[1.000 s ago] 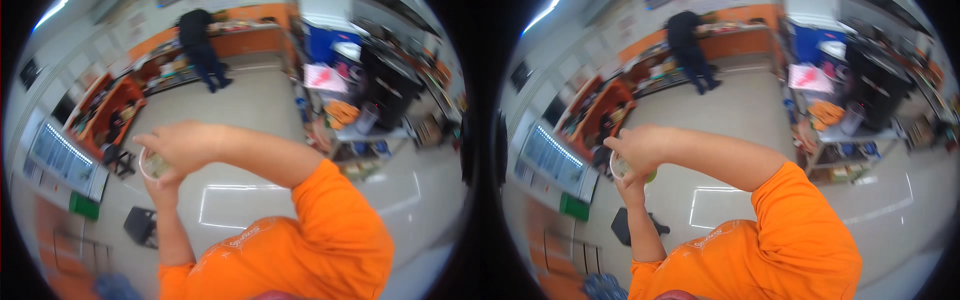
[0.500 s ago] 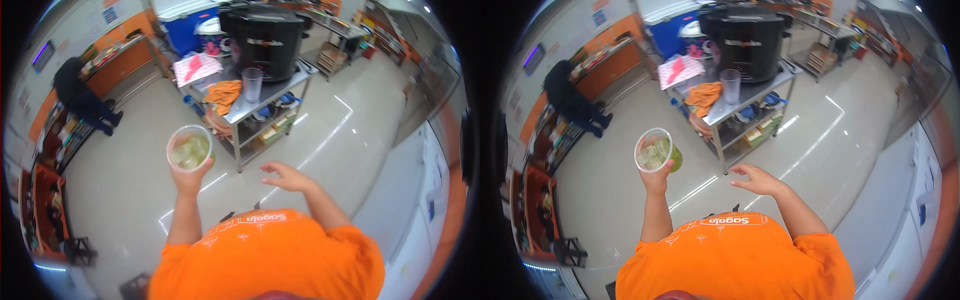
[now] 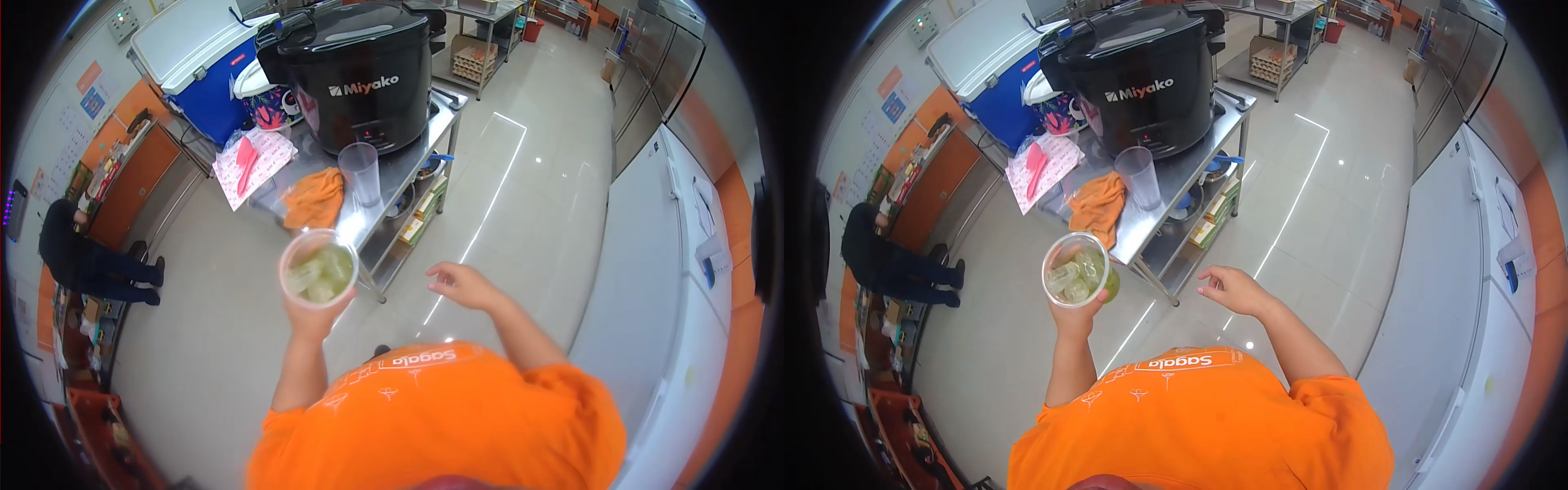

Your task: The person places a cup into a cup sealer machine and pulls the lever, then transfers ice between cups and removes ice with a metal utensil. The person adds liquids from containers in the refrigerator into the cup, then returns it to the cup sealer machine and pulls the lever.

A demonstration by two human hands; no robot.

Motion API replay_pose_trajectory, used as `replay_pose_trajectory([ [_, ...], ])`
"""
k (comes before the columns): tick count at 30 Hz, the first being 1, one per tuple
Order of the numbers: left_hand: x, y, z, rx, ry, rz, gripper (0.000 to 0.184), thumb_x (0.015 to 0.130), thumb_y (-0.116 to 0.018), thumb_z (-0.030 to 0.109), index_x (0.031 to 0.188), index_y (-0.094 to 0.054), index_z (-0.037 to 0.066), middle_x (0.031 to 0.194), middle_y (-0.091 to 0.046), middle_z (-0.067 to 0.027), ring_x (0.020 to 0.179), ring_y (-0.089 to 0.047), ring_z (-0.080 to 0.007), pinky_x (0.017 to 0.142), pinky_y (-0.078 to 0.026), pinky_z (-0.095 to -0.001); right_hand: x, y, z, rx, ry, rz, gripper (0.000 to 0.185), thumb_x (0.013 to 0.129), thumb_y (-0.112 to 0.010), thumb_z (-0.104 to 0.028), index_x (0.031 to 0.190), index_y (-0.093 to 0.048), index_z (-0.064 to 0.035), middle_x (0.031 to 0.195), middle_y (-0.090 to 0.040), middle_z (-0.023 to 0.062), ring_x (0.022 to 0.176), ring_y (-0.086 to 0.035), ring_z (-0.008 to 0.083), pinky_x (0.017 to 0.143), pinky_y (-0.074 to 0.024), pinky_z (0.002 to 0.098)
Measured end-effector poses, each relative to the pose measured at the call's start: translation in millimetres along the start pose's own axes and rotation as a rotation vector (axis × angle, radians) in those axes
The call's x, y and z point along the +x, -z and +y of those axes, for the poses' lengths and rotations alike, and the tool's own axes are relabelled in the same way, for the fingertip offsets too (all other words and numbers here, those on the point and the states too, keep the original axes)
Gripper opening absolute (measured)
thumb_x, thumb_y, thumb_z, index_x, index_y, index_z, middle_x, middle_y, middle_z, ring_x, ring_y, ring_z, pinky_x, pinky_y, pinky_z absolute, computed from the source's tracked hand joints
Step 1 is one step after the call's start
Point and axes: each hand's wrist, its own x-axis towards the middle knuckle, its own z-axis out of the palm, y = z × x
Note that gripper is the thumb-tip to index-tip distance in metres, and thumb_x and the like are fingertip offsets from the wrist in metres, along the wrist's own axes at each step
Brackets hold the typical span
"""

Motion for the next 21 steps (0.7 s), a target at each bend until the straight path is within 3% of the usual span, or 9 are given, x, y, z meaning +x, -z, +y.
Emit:
replay_pose_trajectory([
  [7,55.1,-11.4,-28.6,-0.004,0.117,-0.312,0.086,0.052,-0.082,0.008,0.126,-0.038,0.003,0.120,-0.049,-0.0098,0.111,-0.048,-0.0212,0.094,-0.041,-0.0352,100.7,2.3,28.9,-0.073,-0.038,0.157,0.028,0.081,-0.062,-0.027,0.099,-0.062,-0.0050,0.081,-0.062,0.0092,0.075,-0.059,0.0215,0.068,-0.0464,0.0331],
  [11,86.6,-48.3,-55.5,-0.065,0.039,-0.483,0.093,0.049,-0.084,0.014,0.128,-0.035,0.002,0.121,-0.048,-0.0112,0.112,-0.048,-0.0230,0.095,-0.040,-0.0366,172.8,87.0,95.7,-0.043,-0.065,0.406,0.026,0.079,-0.062,-0.026,0.091,-0.064,-0.0027,0.082,-0.063,0.0124,0.075,-0.060,0.0239,0.069,-0.0469,0.0340],
  [13,97.3,-75.7,-64.9,-0.058,0.028,-0.491,0.094,0.049,-0.086,0.016,0.126,-0.035,0.002,0.119,-0.050,-0.0115,0.111,-0.049,-0.0231,0.095,-0.040,-0.0365,215.5,157.5,104.2,-0.129,-0.137,0.542,0.026,0.079,-0.061,-0.025,0.092,-0.065,-0.0035,0.085,-0.064,0.0144,0.078,-0.061,0.0271,0.071,-0.0474,0.0359],
  [15,109.9,-107.6,-79.0,0.034,-0.028,-0.488,0.097,0.048,-0.088,0.019,0.127,-0.034,0.001,0.117,-0.051,-0.0127,0.109,-0.050,-0.0241,0.095,-0.040,-0.0370,271.5,222.0,119.5,-0.290,-0.069,0.697,0.030,0.079,-0.061,-0.026,0.099,-0.064,-0.0049,0.095,-0.063,0.0165,0.088,-0.060,0.0297,0.076,-0.0474,0.0382],
  [16,118.1,-124.4,-86.2,0.035,-0.029,-0.451,0.097,0.048,-0.088,0.019,0.127,-0.034,0.001,0.117,-0.051,-0.0127,0.109,-0.050,-0.0241,0.095,-0.040,-0.0370,297.4,244.1,126.3,-0.305,-0.044,0.672,0.030,0.079,-0.061,-0.026,0.099,-0.064,-0.0049,0.095,-0.063,0.0165,0.088,-0.060,0.0297,0.076,-0.0474,0.0382],
  [19,149.8,-188.5,-102.1,0.130,-0.099,-0.374,0.098,0.048,-0.088,0.019,0.127,-0.033,0.002,0.119,-0.050,-0.0130,0.109,-0.051,-0.0242,0.094,-0.040,-0.0373,380.1,292.5,135.7,-0.546,-0.034,0.679,0.046,0.080,-0.060,-0.030,0.120,-0.052,-0.0088,0.116,-0.055,0.0156,0.107,-0.053,0.0313,0.089,-0.0428,0.0435],
  [21,173.3,-233.7,-111.6,0.040,-0.100,-0.294,0.100,0.047,-0.089,0.019,0.127,-0.033,0.002,0.120,-0.049,-0.0132,0.110,-0.050,-0.0240,0.095,-0.040,-0.0369,419.7,297.1,159.9,-0.659,0.021,0.602,0.044,0.080,-0.059,-0.028,0.119,-0.052,-0.0086,0.115,-0.055,0.0153,0.107,-0.052,0.0319,0.088,-0.0428,0.0445],
])
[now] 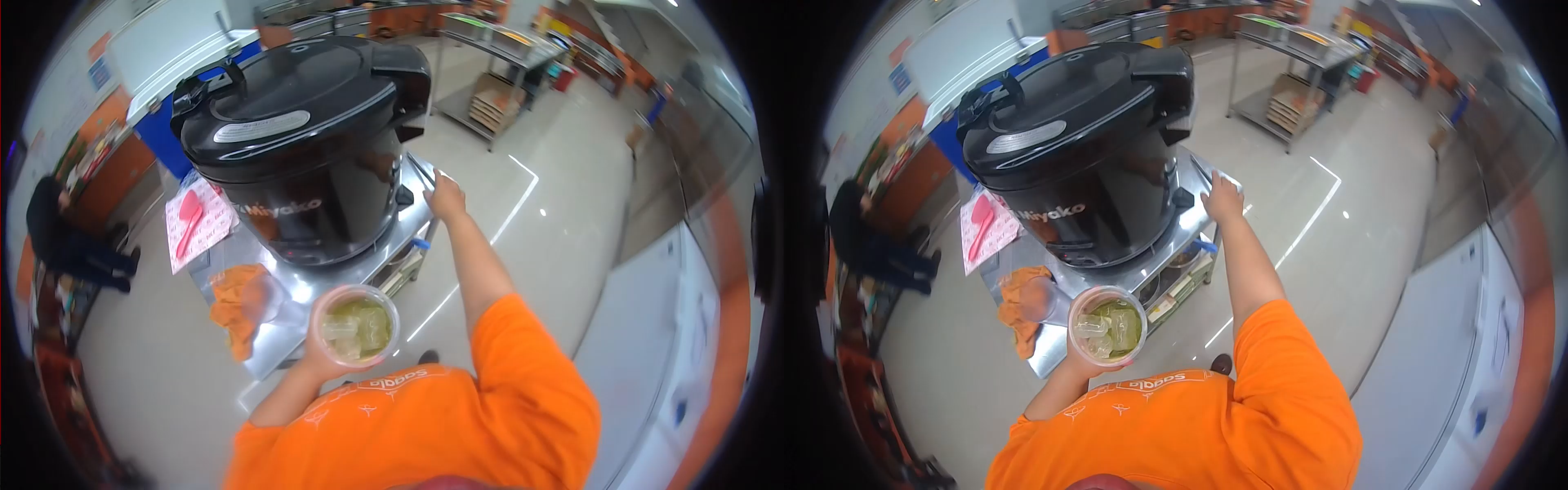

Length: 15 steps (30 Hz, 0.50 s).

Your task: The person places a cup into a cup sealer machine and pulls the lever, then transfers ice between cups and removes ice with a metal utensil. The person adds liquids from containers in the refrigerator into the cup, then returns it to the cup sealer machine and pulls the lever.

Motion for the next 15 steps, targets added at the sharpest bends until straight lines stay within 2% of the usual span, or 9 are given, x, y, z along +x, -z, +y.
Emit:
replay_pose_trajectory([
  [2,26.1,-29.8,-7.3,0.026,-0.016,0.054,0.102,0.046,-0.089,0.020,0.129,-0.032,0.001,0.119,-0.049,-0.0134,0.111,-0.050,-0.0239,0.096,-0.039,-0.0367,18.8,-24.5,11.1,-0.084,0.069,-0.088,0.042,0.080,-0.058,-0.026,0.119,-0.052,-0.0084,0.114,-0.055,0.0150,0.106,-0.052,0.0324,0.088,-0.0427,0.0455],
  [5,72.9,-69.2,-23.2,0.038,0.030,0.055,0.101,0.047,-0.089,0.019,0.129,-0.032,0.000,0.120,-0.048,-0.0131,0.111,-0.049,-0.0238,0.097,-0.038,-0.0362,23.6,-34.8,45.8,0.034,-0.005,-0.245,0.036,0.080,-0.057,-0.019,0.113,-0.054,-0.0062,0.110,-0.056,0.0157,0.104,-0.053,0.0332,0.087,-0.0433,0.0433],
  [7,103.4,-94.4,-31.3,0.016,0.006,0.011,0.101,0.047,-0.089,0.019,0.128,-0.032,0.001,0.119,-0.048,-0.0128,0.111,-0.049,-0.0239,0.097,-0.038,-0.0362,7.3,-22.4,75.7,0.330,-0.047,-0.160,0.033,0.078,-0.054,-0.013,0.110,-0.054,-0.0043,0.109,-0.056,0.0169,0.103,-0.053,0.0349,0.087,-0.0436,0.0415],
  [8,117.2,-107.5,-37.1,0.006,0.016,0.009,0.100,0.047,-0.088,0.018,0.128,-0.032,0.001,0.119,-0.048,-0.0129,0.111,-0.049,-0.0242,0.097,-0.038,-0.0366,-5.2,-8.2,98.3,0.420,-0.059,-0.120,0.033,0.076,-0.053,-0.008,0.108,-0.054,-0.0019,0.103,-0.057,0.0188,0.099,-0.055,0.0349,0.087,-0.0437,0.0396],
  [9,131.7,-119.5,-42.8,-0.007,0.019,0.001,0.100,0.047,-0.088,0.018,0.128,-0.032,0.001,0.119,-0.048,-0.0130,0.111,-0.049,-0.0245,0.097,-0.038,-0.0369,-20.8,9.2,121.4,0.574,-0.223,-0.120,0.032,0.076,-0.054,-0.008,0.107,-0.054,-0.0018,0.099,-0.058,0.0173,0.094,-0.057,0.0311,0.083,-0.0458,0.0371],
  [10,145.3,-131.8,-46.8,0.015,-0.016,-0.019,0.100,0.047,-0.088,0.017,0.128,-0.032,0.002,0.120,-0.048,-0.0130,0.111,-0.048,-0.0246,0.096,-0.039,-0.0367,-40.3,38.4,138.8,0.730,-0.390,-0.109,0.031,0.076,-0.054,-0.007,0.106,-0.054,-0.0017,0.094,-0.059,0.0158,0.088,-0.060,0.0272,0.078,-0.0478,0.0347],
  [12,165.7,-160.1,-60.3,-0.001,-0.019,-0.093,0.099,0.047,-0.088,0.017,0.128,-0.032,0.002,0.120,-0.048,-0.0128,0.112,-0.048,-0.0243,0.096,-0.039,-0.0364,-85.3,144.5,151.2,1.051,-0.571,-0.010,0.030,0.077,-0.058,-0.007,0.107,-0.054,-0.0027,0.086,-0.059,0.0099,0.078,-0.060,0.0159,0.066,-0.0478,0.0271],
  [14,186.9,-193.0,-65.6,0.025,-0.038,-0.172,0.099,0.048,-0.088,0.017,0.128,-0.032,0.003,0.119,-0.048,-0.0122,0.113,-0.047,-0.0236,0.096,-0.039,-0.0359,-135.7,226.0,165.9,0.951,-0.458,0.029,0.032,0.076,-0.061,-0.005,0.108,-0.056,-0.0034,0.083,-0.058,0.0050,0.071,-0.057,0.0082,0.057,-0.0440,0.0229],
  [15,194.5,-211.5,-67.9,-0.030,-0.050,-0.229,0.099,0.048,-0.088,0.017,0.128,-0.032,0.003,0.119,-0.048,-0.0122,0.113,-0.047,-0.0236,0.096,-0.039,-0.0359,-156.7,272.4,153.9,0.854,-0.470,-0.024,0.031,0.076,-0.063,-0.004,0.107,-0.057,-0.0044,0.079,-0.057,0.0039,0.068,-0.055,0.0088,0.055,-0.0427,0.0239],
])
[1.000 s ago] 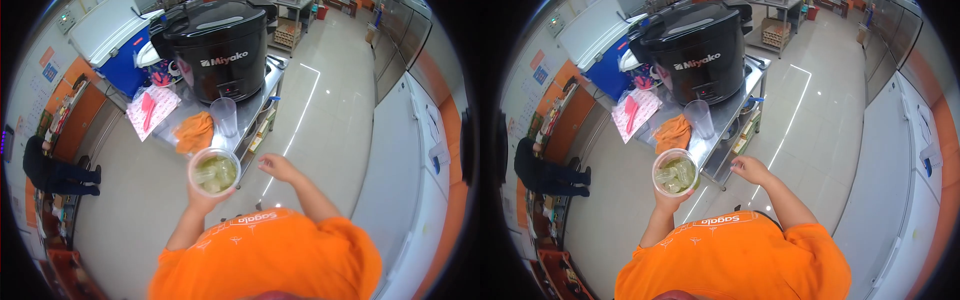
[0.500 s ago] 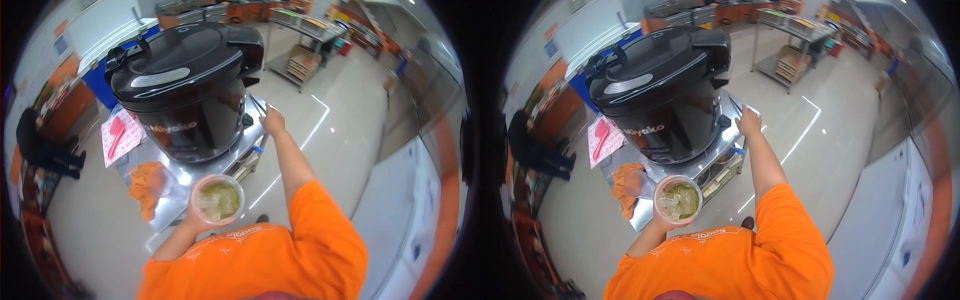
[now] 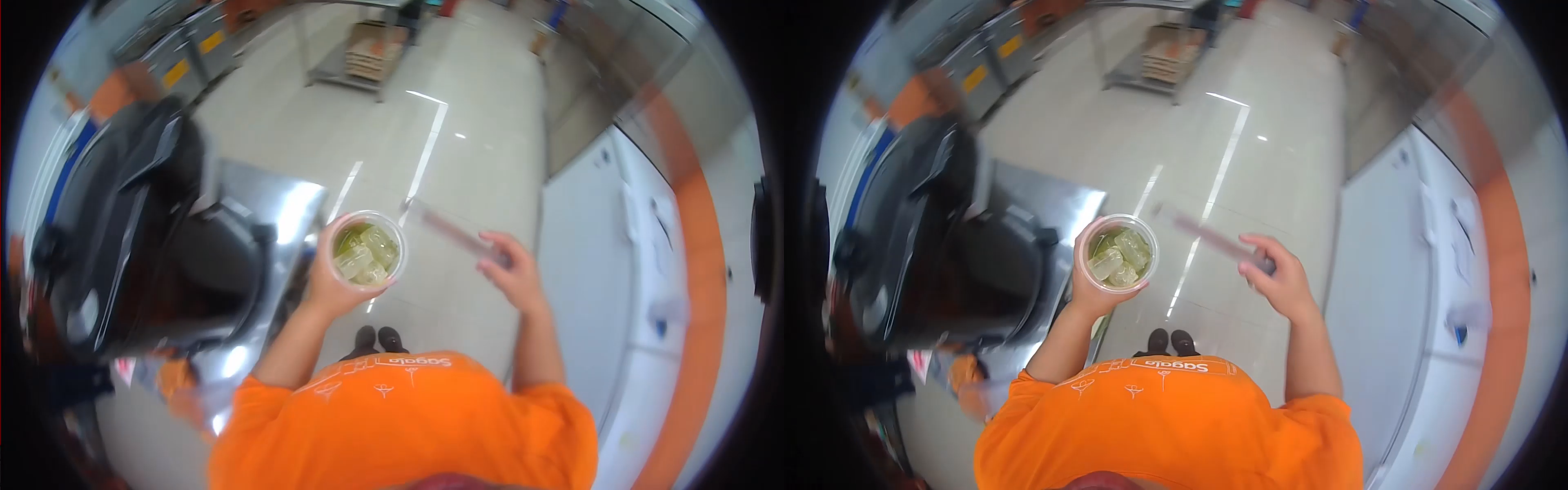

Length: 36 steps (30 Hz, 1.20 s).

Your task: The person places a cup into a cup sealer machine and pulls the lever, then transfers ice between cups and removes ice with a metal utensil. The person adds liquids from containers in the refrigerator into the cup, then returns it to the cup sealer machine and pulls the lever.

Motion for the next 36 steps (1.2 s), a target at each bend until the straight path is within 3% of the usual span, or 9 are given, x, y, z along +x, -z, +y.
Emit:
replay_pose_trajectory([
  [2,18.3,-38.9,-2.8,-0.156,-0.036,-0.174,0.097,0.048,-0.087,0.016,0.128,-0.033,0.003,0.119,-0.048,-0.0122,0.112,-0.048,-0.0238,0.096,-0.039,-0.0362,-53.2,35.8,-44.4,-0.116,-0.058,0.075,0.030,0.076,-0.065,-0.003,0.106,-0.059,-0.0054,0.075,-0.056,0.0029,0.065,-0.053,0.0095,0.054,-0.0413,0.0250],
  [4,26.9,-87.0,7.3,-0.358,-0.020,-0.326,0.095,0.048,-0.087,0.015,0.127,-0.034,0.003,0.119,-0.048,-0.0121,0.112,-0.048,-0.0239,0.096,-0.040,-0.0359,-98.0,63.7,-62.0,-0.682,0.259,0.107,0.027,0.076,-0.066,-0.003,0.102,-0.063,-0.0089,0.070,-0.051,0.0026,0.060,-0.049,0.0137,0.053,-0.0394,0.0264],
  [11,-2.2,-255.0,88.6,-0.557,-0.148,-0.902,0.093,0.048,-0.085,0.013,0.126,-0.036,0.004,0.118,-0.050,-0.0119,0.111,-0.049,-0.0246,0.096,-0.039,-0.0358,-265.0,129.1,-52.3,-1.072,0.175,0.531,0.027,0.073,-0.066,-0.005,0.099,-0.064,-0.0129,0.065,-0.045,0.0024,0.058,-0.047,0.0179,0.052,-0.0371,0.0297],
  [13,-29.0,-302.1,122.4,-0.596,-0.182,-1.049,0.093,0.048,-0.085,0.013,0.126,-0.036,0.004,0.117,-0.050,-0.0119,0.111,-0.049,-0.0245,0.096,-0.039,-0.0358,-314.2,141.1,-55.0,-1.411,0.192,0.560,0.027,0.070,-0.063,-0.006,0.096,-0.065,-0.0142,0.066,-0.044,0.0019,0.061,-0.048,0.0178,0.054,-0.0374,0.0297],
  [16,-87.8,-376.0,166.7,-0.711,-0.169,-1.208,0.093,0.048,-0.085,0.013,0.127,-0.036,0.005,0.117,-0.051,-0.0120,0.112,-0.049,-0.0243,0.096,-0.039,-0.0362,-389.2,163.9,-59.8,-1.572,0.033,0.572,0.027,0.067,-0.059,-0.008,0.093,-0.064,-0.0141,0.070,-0.044,0.0011,0.065,-0.049,0.0166,0.057,-0.0385,0.0288],
  [26,-214.8,-538.9,314.8,-0.890,-0.251,-1.549,0.093,0.049,-0.084,0.012,0.128,-0.034,0.006,0.119,-0.051,-0.0132,0.114,-0.048,-0.0246,0.097,-0.039,-0.0362,-547.1,243.4,-69.8,-1.717,-0.323,0.579,0.028,0.067,-0.058,-0.010,0.094,-0.062,-0.0121,0.071,-0.044,0.0002,0.070,-0.050,0.0142,0.060,-0.0395,0.0266],
  [30,-240.4,-592.1,358.7,-0.883,-0.380,-1.670,0.093,0.050,-0.084,0.012,0.128,-0.034,0.006,0.120,-0.051,-0.0130,0.114,-0.047,-0.0240,0.096,-0.040,-0.0357,-580.2,270.3,-46.0,-1.683,-0.432,0.721,0.029,0.067,-0.058,-0.010,0.095,-0.062,-0.0122,0.071,-0.045,0.0004,0.068,-0.050,0.0147,0.059,-0.0396,0.0265],
  [36,-295.5,-682.9,399.5,-0.932,-0.382,-1.938,0.094,0.049,-0.083,0.010,0.129,-0.034,0.007,0.120,-0.051,-0.0111,0.114,-0.048,-0.0233,0.096,-0.040,-0.0353,-617.9,295.5,-3.2,-1.591,-0.727,0.953,0.031,0.068,-0.057,-0.008,0.098,-0.062,-0.0126,0.072,-0.046,0.0002,0.066,-0.050,0.0156,0.059,-0.0399,0.0275],
])
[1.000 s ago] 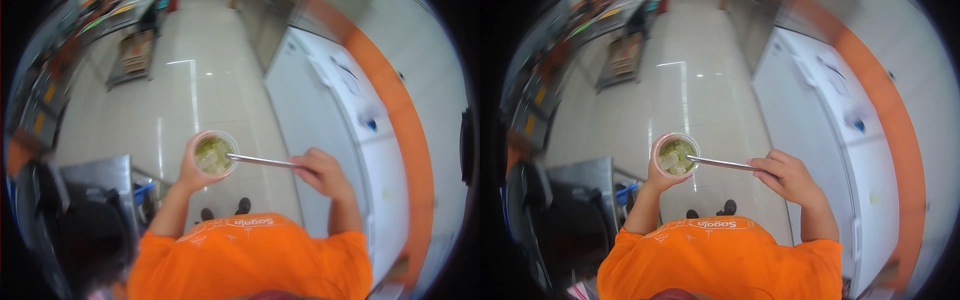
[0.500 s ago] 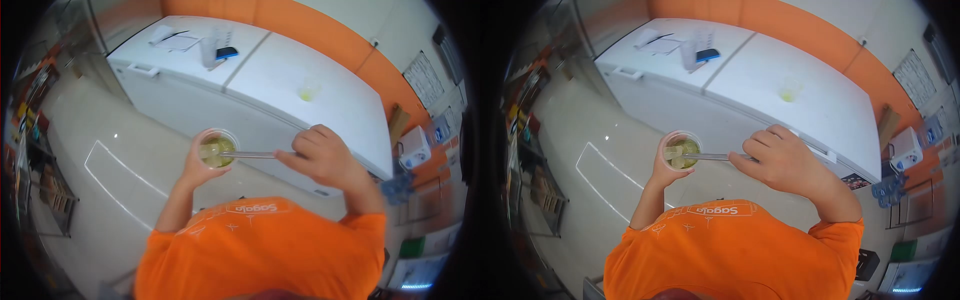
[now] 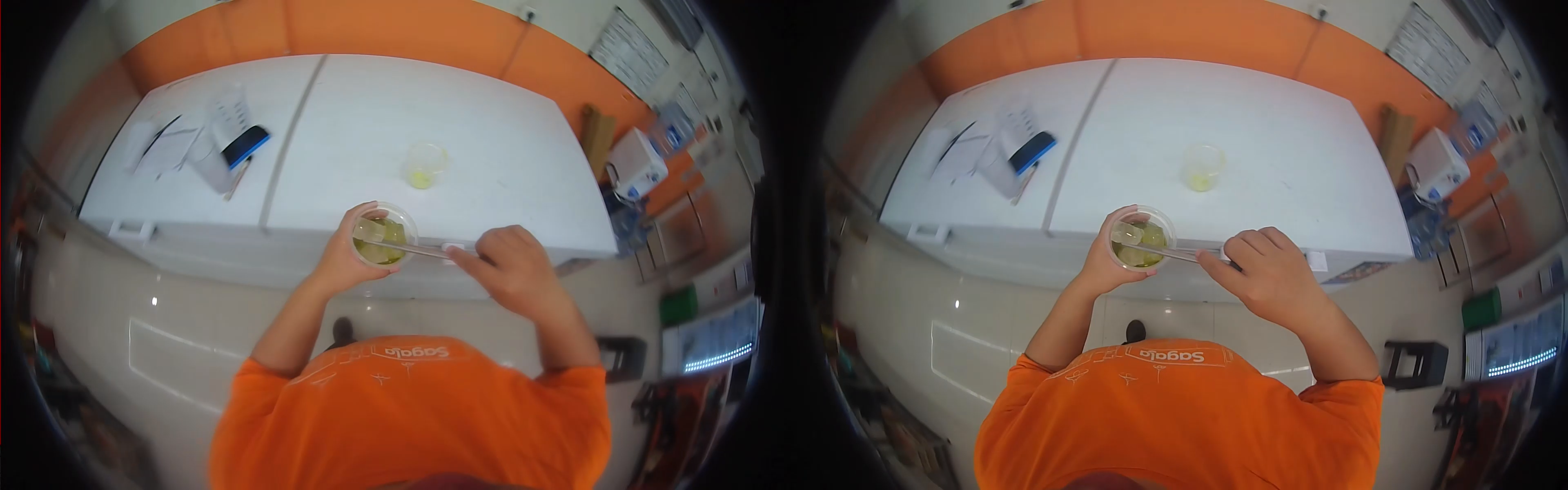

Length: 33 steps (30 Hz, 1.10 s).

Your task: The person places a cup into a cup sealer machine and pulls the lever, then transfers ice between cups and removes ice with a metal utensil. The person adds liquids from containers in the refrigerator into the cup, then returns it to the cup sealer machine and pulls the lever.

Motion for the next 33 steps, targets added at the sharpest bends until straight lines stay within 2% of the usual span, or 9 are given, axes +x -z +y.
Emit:
replay_pose_trajectory([
  [5,66.1,-3.5,-35.2,-0.035,0.009,-0.212,0.094,0.051,-0.083,0.010,0.130,-0.033,0.007,0.120,-0.051,-0.0114,0.113,-0.049,-0.0238,0.096,-0.041,-0.0355,0.6,-27.7,15.9,-0.064,-0.248,-0.065,0.030,0.070,-0.056,-0.008,0.099,-0.062,-0.0123,0.073,-0.047,0.0001,0.068,-0.051,0.0156,0.061,-0.0409,0.0283],
  [8,98.6,-4.9,-41.0,-0.013,0.052,-0.277,0.093,0.052,-0.083,0.011,0.130,-0.032,0.007,0.121,-0.049,-0.0114,0.113,-0.049,-0.0240,0.096,-0.041,-0.0351,5.7,-37.4,27.9,-0.075,-0.343,-0.087,0.030,0.070,-0.056,-0.008,0.100,-0.062,-0.0123,0.074,-0.047,0.0000,0.069,-0.050,0.0154,0.062,-0.0412,0.0285],
  [10,113.8,-5.7,-43.7,-0.003,0.097,-0.295,0.093,0.052,-0.083,0.011,0.130,-0.032,0.006,0.122,-0.048,-0.0114,0.113,-0.049,-0.0241,0.096,-0.041,-0.0349,14.7,-43.4,38.6,-0.129,-0.326,-0.091,0.031,0.070,-0.057,-0.009,0.101,-0.061,-0.0120,0.075,-0.047,0.0001,0.071,-0.051,0.0150,0.062,-0.0408,0.0279],
  [14,140.7,-12.2,-50.2,0.073,0.044,-0.224,0.089,0.054,-0.083,0.015,0.127,-0.034,0.004,0.121,-0.048,-0.0139,0.113,-0.047,-0.0268,0.094,-0.041,-0.0358,21.4,-56.2,68.7,-0.157,-0.298,-0.061,0.032,0.070,-0.058,-0.010,0.101,-0.061,-0.0112,0.076,-0.047,0.0003,0.071,-0.050,0.0148,0.062,-0.0405,0.0274],
  [16,150.5,-16.2,-54.6,0.100,0.018,-0.200,0.089,0.053,-0.083,0.015,0.127,-0.034,0.005,0.122,-0.047,-0.0139,0.114,-0.047,-0.0268,0.094,-0.041,-0.0360,21.3,-62.9,85.2,-0.159,-0.284,-0.032,0.038,0.065,-0.057,-0.009,0.102,-0.062,-0.0095,0.073,-0.044,0.0025,0.069,-0.050,0.0182,0.060,-0.0401,0.0294],
  [19,159.0,-23.3,-60.2,0.097,0.088,-0.189,0.091,0.053,-0.083,0.013,0.129,-0.033,0.005,0.123,-0.045,-0.0110,0.117,-0.044,-0.0239,0.099,-0.037,-0.0354,18.0,-65.8,112.3,-0.135,-0.275,-0.071,0.031,0.069,-0.057,-0.009,0.100,-0.061,-0.0099,0.075,-0.047,0.0003,0.070,-0.050,0.0147,0.060,-0.0404,0.0273],
  [29,173.9,-39.6,-78.6,0.084,0.216,0.041,0.088,0.053,-0.083,0.015,0.127,-0.035,0.005,0.120,-0.048,-0.0131,0.113,-0.048,-0.0253,0.094,-0.041,-0.0351,16.0,-105.1,183.9,0.056,-0.159,0.024,0.036,0.065,-0.057,-0.008,0.101,-0.063,-0.0079,0.070,-0.042,0.0025,0.063,-0.046,0.0177,0.056,-0.0391,0.0287],
  [31,175.4,-39.6,-76.4,0.125,0.220,0.050,0.089,0.053,-0.083,0.015,0.127,-0.035,0.005,0.120,-0.048,-0.0132,0.112,-0.048,-0.0253,0.094,-0.041,-0.0350,12.8,-109.1,193.5,0.052,-0.180,-0.030,0.032,0.070,-0.056,-0.005,0.101,-0.061,-0.0101,0.073,-0.045,0.0006,0.066,-0.049,0.0151,0.056,-0.0394,0.0272],
  [33,175.8,-40.2,-73.4,0.178,0.217,0.063,0.089,0.054,-0.083,0.016,0.127,-0.035,0.004,0.119,-0.049,-0.0134,0.112,-0.048,-0.0255,0.094,-0.041,-0.0350,10.0,-115.7,201.9,0.082,-0.174,-0.019,0.032,0.070,-0.056,-0.005,0.102,-0.061,-0.0100,0.072,-0.045,0.0007,0.066,-0.048,0.0152,0.056,-0.0390,0.0276],
])
